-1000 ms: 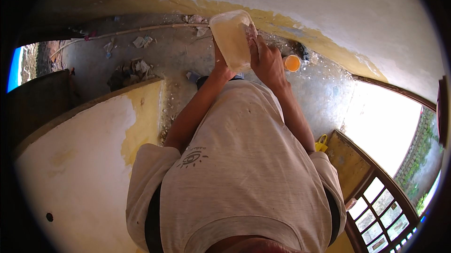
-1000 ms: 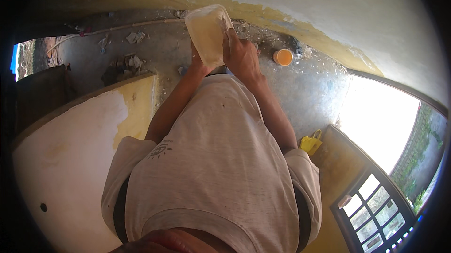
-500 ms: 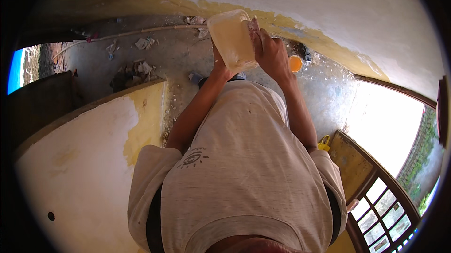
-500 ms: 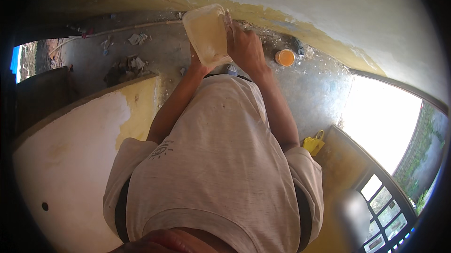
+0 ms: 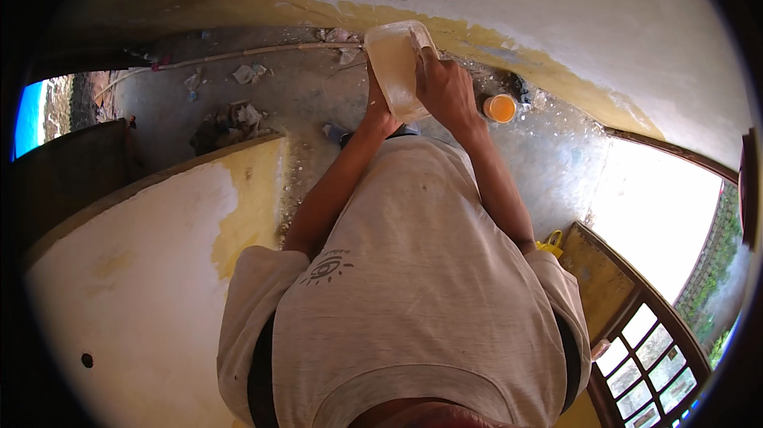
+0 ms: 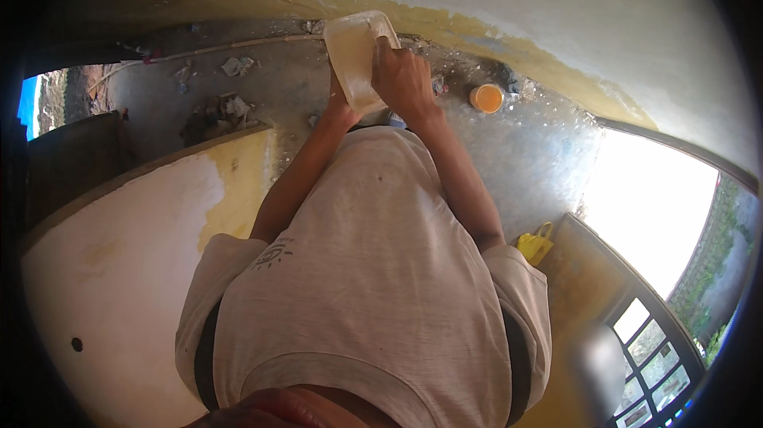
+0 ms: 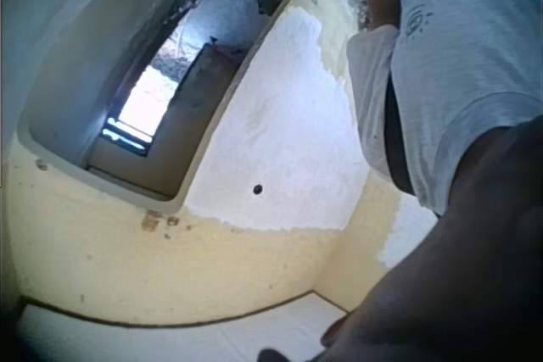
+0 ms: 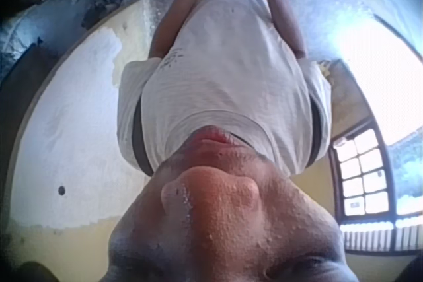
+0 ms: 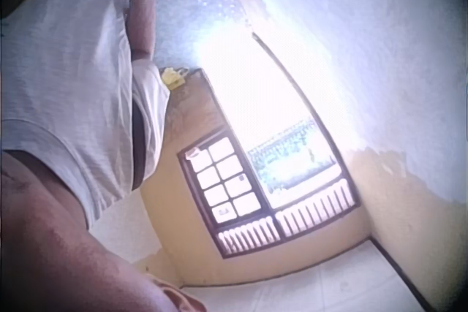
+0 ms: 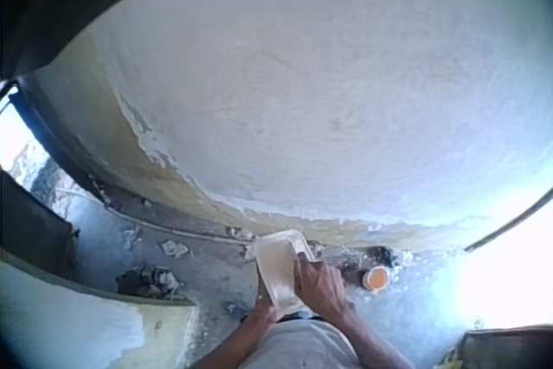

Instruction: The person uses a scraper to apply plaster or wall putty from a plastic container onto a damaged section of a wall, smoothing it out with repeated strokes.

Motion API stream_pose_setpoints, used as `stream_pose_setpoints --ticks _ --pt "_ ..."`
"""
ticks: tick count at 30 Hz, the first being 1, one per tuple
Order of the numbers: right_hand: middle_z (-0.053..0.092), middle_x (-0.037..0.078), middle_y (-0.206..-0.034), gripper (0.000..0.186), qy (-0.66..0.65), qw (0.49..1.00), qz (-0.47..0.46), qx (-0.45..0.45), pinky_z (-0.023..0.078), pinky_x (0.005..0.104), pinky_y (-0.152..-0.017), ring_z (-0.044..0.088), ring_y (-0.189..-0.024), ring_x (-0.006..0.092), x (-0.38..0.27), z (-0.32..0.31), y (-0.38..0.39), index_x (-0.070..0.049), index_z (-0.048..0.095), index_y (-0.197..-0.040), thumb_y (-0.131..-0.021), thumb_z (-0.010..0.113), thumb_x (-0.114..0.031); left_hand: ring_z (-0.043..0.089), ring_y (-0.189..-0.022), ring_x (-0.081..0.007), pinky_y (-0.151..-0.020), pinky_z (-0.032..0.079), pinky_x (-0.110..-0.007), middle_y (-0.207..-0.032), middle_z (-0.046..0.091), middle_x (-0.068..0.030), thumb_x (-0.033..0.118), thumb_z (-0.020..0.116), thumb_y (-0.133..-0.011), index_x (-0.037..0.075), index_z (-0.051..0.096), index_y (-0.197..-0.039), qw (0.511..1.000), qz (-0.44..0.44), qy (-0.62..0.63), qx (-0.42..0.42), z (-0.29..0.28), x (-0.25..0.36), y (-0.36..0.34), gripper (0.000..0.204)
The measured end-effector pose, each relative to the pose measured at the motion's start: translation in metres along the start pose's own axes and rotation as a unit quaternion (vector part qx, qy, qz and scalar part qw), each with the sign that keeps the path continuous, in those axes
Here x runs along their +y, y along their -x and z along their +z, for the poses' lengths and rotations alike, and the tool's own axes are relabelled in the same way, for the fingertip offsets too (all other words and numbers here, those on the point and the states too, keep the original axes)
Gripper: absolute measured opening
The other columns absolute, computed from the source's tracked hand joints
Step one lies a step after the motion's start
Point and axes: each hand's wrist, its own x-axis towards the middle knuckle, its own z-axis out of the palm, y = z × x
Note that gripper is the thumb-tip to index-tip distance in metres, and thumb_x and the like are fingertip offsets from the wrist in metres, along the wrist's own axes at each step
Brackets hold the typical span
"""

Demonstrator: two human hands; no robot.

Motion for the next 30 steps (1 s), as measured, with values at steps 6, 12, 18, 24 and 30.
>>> stream_pose_setpoints --ticks 6,12,18,24,30 --pt "0.064 0.026 -0.069 0.026 -0.02 0.996 -0.078 -0.048 0.054 0.052 -0.058 0.065 -0.064 0.0455 -0.024 0.02 0.011 0.003 0.06 -0.111 -0.088 0.062 -0.01 0.06 -0.122 -0.0246 -0.104 0.05 -0.045 -0.132 0.062 -0.0058 0.067 0.037 -0.099 0.019 0.053 -0.14 0.998 -0.023 0.053 0.02 -0.019 -0.003 0.002 0.065" --pt "0.062 0.024 -0.062 0.021 -0.025 0.999 -0.018 -0.011 0.053 0.0529 -0.056 0.063 -0.057 0.0454 -0.028 -0.016 0.004 0.001 0.062 -0.107 -0.095 0.057 -0.017 0.06 -0.122 -0.024 -0.103 0.05 -0.044 -0.134 0.061 -0.0059 0.055 0.04 -0.103 0.015 0.051 -0.141 0.996 0.004 0.086 -0.01 -0.016 -0.001 0.006 0.056" --pt "0.064 0.025 -0.066 0.023 -0.024 1.0 0.01 -0.013 0.052 0.0541 -0.058 0.064 -0.06 0.0453 -0.019 -0.009 0.006 -0.002 0.062 -0.11 -0.097 0.056 -0.02 0.056 -0.127 -0.0252 -0.107 0.049 -0.046 -0.14 0.056 -0.0067 0.056 0.04 -0.103 0.015 0.045 -0.146 0.995 0.014 0.085 -0.041 -0.023 -0.001 0.002 0.06" --pt "0.065 0.024 -0.068 0.023 -0.002 1.0 0.012 -0.009 0.052 0.0526 -0.058 0.064 -0.061 0.0448 -0.016 -0.013 0.01 -0.002 0.064 -0.106 -0.098 0.056 -0.021 0.058 -0.125 -0.0246 -0.106 0.05 -0.045 -0.138 0.057 -0.0066 0.057 0.037 -0.103 0.015 0.045 -0.146 0.997 0.021 0.063 -0.038 -0.007 0.006 0.005 0.06" --pt "0.066 0.021 -0.066 0.02 0.022 0.998 0.02 0.063 0.052 0.0519 -0.054 0.066 -0.058 0.0412 -0.008 -0.017 0.01 -0.002 0.059 -0.107 -0.092 0.057 -0.015 0.057 -0.126 -0.0225 -0.106 0.048 -0.042 -0.139 0.057 -0.003 0.072 0.032 -0.099 0.019 0.047 -0.145 0.998 0.025 0.032 -0.041 0.021 0.011 0.007 0.072"
